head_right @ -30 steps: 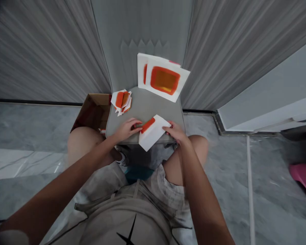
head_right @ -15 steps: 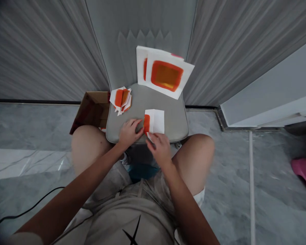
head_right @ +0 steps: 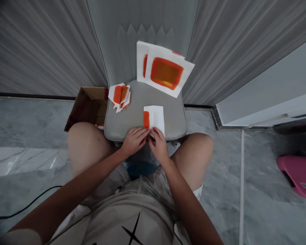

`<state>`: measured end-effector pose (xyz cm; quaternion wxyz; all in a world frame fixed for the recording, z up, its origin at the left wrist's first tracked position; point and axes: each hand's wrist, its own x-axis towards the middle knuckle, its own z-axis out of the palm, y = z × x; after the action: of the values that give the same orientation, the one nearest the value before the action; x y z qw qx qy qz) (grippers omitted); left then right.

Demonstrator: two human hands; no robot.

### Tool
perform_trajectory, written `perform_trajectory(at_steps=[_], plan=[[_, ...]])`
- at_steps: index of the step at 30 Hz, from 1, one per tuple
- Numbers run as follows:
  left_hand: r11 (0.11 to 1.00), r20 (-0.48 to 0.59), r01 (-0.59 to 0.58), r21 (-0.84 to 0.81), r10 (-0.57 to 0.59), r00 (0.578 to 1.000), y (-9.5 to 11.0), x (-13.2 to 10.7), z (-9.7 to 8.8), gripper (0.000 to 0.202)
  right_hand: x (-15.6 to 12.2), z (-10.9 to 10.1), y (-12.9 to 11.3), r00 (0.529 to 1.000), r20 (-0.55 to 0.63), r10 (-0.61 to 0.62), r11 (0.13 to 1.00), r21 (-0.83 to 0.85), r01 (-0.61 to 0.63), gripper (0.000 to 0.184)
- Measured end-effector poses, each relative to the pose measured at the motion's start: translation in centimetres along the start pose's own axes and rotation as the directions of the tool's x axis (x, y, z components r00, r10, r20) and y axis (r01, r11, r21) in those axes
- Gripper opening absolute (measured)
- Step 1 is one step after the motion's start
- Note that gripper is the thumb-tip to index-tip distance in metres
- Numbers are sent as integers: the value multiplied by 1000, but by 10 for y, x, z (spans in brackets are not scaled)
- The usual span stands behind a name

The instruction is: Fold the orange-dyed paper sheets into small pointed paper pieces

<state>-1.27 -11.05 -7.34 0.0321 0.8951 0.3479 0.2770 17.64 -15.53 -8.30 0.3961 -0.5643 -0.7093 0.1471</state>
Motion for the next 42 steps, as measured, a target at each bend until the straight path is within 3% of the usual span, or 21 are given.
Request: perform_trajectory(at_steps=[4, 6, 9, 18, 24, 28, 33, 38, 42], plan=[[999, 83, -25, 25, 22, 996, -3, -2, -6, 48, 10, -27, 19, 990, 129, -63, 997, -38, 69, 63], [998, 125, -57, 36, 53, 991, -10, -3, -14, 47, 15, -40, 30, 959, 247, -136, 983, -85, 162, 73], [994, 151, -94, 57, 84, 985, -17, -6, -23, 49, 18, -51, 42, 906, 366, -213, 960, -94, 263, 70], [976, 170, -218, 3, 215, 962, -9, -7, -10, 55, 11, -46, 36, 894, 369, -255, 952, -66, 299, 62], [963, 187, -269, -11, 266, 946, -25, -11, -9, 57, 26, -56, 39, 806, 475, -353, 903, -53, 427, 63], [968, 104, -251, -14, 251, 962, -23, -11, -6, 50, 32, -64, 40, 767, 508, -391, 885, -20, 464, 51], [981, 24, -196, 4, 195, 980, -21, -16, -4, 34, 33, -61, 41, 814, 444, -374, 919, 59, 390, 25], [985, 76, -171, -16, 172, 982, -24, -22, -6, 31, 42, -45, 46, 906, 322, -273, 961, 138, 241, 21], [985, 27, -154, -83, 156, 987, -19, -23, -3, 29, 53, -34, 44, 941, 286, -180, 982, 103, 156, 21]])
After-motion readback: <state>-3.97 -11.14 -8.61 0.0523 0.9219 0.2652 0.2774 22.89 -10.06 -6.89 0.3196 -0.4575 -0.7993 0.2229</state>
